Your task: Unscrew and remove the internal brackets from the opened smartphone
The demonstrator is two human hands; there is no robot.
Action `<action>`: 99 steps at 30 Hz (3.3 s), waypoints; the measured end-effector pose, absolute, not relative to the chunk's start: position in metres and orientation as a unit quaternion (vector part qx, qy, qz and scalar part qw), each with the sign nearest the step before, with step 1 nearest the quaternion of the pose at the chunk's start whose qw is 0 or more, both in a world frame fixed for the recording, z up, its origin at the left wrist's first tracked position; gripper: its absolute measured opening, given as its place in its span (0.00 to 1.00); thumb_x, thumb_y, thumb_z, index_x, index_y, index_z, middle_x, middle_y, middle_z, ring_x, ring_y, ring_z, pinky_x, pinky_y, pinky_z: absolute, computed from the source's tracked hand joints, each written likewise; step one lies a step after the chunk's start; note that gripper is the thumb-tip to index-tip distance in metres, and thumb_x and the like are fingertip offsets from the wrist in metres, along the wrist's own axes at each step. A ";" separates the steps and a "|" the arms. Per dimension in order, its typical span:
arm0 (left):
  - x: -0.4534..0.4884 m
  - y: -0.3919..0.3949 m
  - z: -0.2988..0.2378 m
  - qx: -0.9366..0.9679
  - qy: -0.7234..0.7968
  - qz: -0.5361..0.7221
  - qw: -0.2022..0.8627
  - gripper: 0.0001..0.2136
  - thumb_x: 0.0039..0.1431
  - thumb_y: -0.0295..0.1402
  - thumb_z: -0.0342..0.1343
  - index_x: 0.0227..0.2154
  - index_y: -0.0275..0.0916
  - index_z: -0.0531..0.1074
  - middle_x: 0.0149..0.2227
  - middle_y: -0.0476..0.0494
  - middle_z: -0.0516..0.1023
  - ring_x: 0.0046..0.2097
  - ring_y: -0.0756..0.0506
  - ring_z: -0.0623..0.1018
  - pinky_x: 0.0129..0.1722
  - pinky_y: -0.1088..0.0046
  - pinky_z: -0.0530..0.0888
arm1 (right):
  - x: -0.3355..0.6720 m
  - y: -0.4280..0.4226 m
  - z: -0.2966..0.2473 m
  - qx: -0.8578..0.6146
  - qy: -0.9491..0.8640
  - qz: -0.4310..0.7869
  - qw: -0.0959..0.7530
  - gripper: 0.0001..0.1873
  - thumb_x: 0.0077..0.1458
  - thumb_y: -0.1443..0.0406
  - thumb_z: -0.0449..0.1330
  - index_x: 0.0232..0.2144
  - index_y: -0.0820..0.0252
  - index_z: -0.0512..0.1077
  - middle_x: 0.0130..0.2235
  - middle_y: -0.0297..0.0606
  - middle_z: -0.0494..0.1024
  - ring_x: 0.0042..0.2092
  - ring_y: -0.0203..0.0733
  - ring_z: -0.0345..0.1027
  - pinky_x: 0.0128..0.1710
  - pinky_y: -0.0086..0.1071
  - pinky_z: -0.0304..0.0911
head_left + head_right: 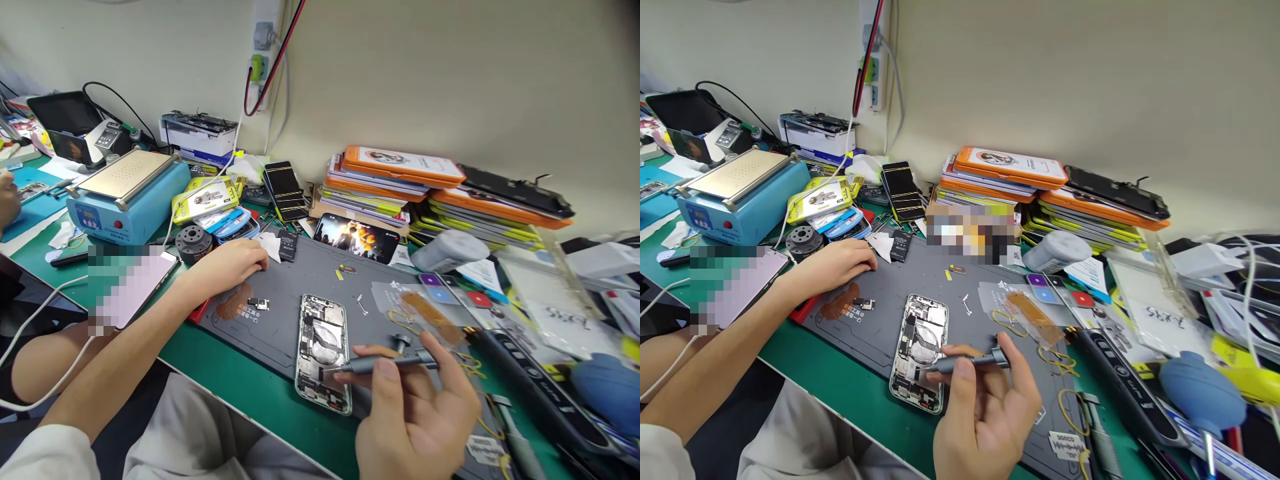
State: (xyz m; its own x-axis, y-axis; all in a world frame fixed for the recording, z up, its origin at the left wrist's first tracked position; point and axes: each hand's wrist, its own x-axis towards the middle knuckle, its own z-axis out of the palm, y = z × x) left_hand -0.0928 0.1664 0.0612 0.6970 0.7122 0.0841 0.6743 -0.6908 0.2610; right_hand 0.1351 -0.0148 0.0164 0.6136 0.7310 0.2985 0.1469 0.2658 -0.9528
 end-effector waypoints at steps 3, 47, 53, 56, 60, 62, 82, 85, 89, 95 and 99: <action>-0.094 0.167 0.061 0.916 0.373 0.094 0.111 0.10 0.76 0.24 0.54 0.44 0.38 0.80 0.50 0.41 0.84 0.51 0.41 0.82 0.53 0.66 0.75 | 0.135 -0.015 0.017 -0.569 -0.393 0.205 0.692 0.27 0.71 0.56 0.69 0.65 0.58 0.69 0.39 0.42 0.82 0.38 0.45 0.80 0.26 0.30 0.77; -0.088 0.157 0.071 0.880 0.447 0.157 -0.025 0.14 0.79 0.37 0.48 0.52 0.45 0.79 0.32 0.48 0.84 0.35 0.41 0.84 0.30 0.71 0.65 | 0.136 -0.013 0.000 -0.496 -0.662 0.076 0.558 0.26 0.79 0.66 0.59 0.73 0.50 0.62 0.45 0.38 0.83 0.38 0.37 0.83 0.38 0.26 0.81; -0.089 0.156 0.071 0.874 0.441 0.200 -0.036 0.14 0.79 0.39 0.48 0.50 0.45 0.79 0.27 0.50 0.82 0.29 0.43 0.81 0.27 0.71 0.61 | 0.136 -0.008 -0.002 -0.462 -0.704 -0.008 0.540 0.30 0.74 0.69 0.66 0.72 0.50 0.64 0.48 0.40 0.85 0.37 0.40 0.83 0.36 0.30 0.82; -0.089 0.157 0.071 0.862 0.439 0.250 -0.036 0.15 0.80 0.40 0.48 0.50 0.45 0.80 0.23 0.52 0.78 0.25 0.45 0.77 0.27 0.71 0.60 | 0.137 -0.007 0.000 -0.443 -0.718 0.021 0.537 0.28 0.74 0.73 0.62 0.71 0.53 0.64 0.45 0.39 0.84 0.34 0.39 0.80 0.33 0.30 0.80; -0.091 0.155 0.077 0.843 0.429 0.320 -0.040 0.14 0.78 0.38 0.50 0.48 0.44 0.81 0.20 0.55 0.73 0.22 0.47 0.72 0.26 0.71 0.60 | 0.137 -0.010 0.001 -0.424 -0.728 0.050 0.536 0.28 0.74 0.74 0.59 0.71 0.53 0.63 0.45 0.39 0.84 0.33 0.38 0.80 0.32 0.31 0.80; -0.094 0.148 0.086 0.837 0.408 0.363 -0.036 0.12 0.77 0.36 0.52 0.46 0.44 0.82 0.20 0.56 0.71 0.21 0.49 0.70 0.26 0.72 0.61 | 0.137 -0.011 -0.001 -0.438 -0.720 0.046 0.537 0.27 0.75 0.72 0.59 0.71 0.53 0.62 0.47 0.40 0.84 0.33 0.38 0.81 0.34 0.31 0.80; -0.038 0.024 0.023 0.765 0.456 0.290 0.350 0.07 0.75 0.34 0.54 0.42 0.44 0.77 0.37 0.51 0.83 0.36 0.47 0.80 0.35 0.73 0.69 | 0.142 -0.013 -0.002 -0.424 -0.735 0.049 0.527 0.28 0.77 0.71 0.52 0.75 0.53 0.61 0.62 0.48 0.80 0.58 0.47 0.81 0.44 0.35 0.83; -0.043 0.022 0.020 0.784 0.428 0.301 0.334 0.08 0.76 0.32 0.54 0.45 0.44 0.78 0.39 0.49 0.83 0.39 0.46 0.81 0.39 0.72 0.71 | 0.143 -0.013 -0.002 -0.427 -0.725 0.046 0.539 0.30 0.76 0.71 0.56 0.75 0.51 0.61 0.60 0.47 0.81 0.55 0.46 0.83 0.42 0.33 0.82; -0.050 0.019 0.017 0.790 0.414 0.315 0.324 0.09 0.78 0.31 0.54 0.51 0.44 0.79 0.43 0.48 0.83 0.44 0.45 0.82 0.45 0.71 0.73 | 0.143 -0.015 -0.002 -0.453 -0.705 0.068 0.541 0.29 0.79 0.69 0.49 0.76 0.49 0.60 0.59 0.45 0.82 0.43 0.41 0.84 0.38 0.33 0.81; -0.050 0.020 0.014 0.818 0.395 0.290 0.301 0.03 0.75 0.32 0.64 0.48 0.42 0.80 0.40 0.48 0.81 0.42 0.45 0.81 0.42 0.72 0.73 | 0.136 -0.014 -0.004 -0.470 -0.656 0.124 0.577 0.29 0.78 0.65 0.60 0.76 0.49 0.61 0.45 0.38 0.84 0.35 0.38 0.81 0.32 0.28 0.80; -0.049 0.022 0.011 0.829 0.385 0.283 0.291 0.01 0.74 0.29 0.65 0.43 0.41 0.79 0.41 0.48 0.81 0.44 0.45 0.81 0.45 0.72 0.73 | 0.135 -0.016 -0.010 -0.444 -0.618 0.199 0.617 0.29 0.78 0.68 0.58 0.75 0.46 0.60 0.48 0.40 0.82 0.40 0.38 0.82 0.35 0.27 0.81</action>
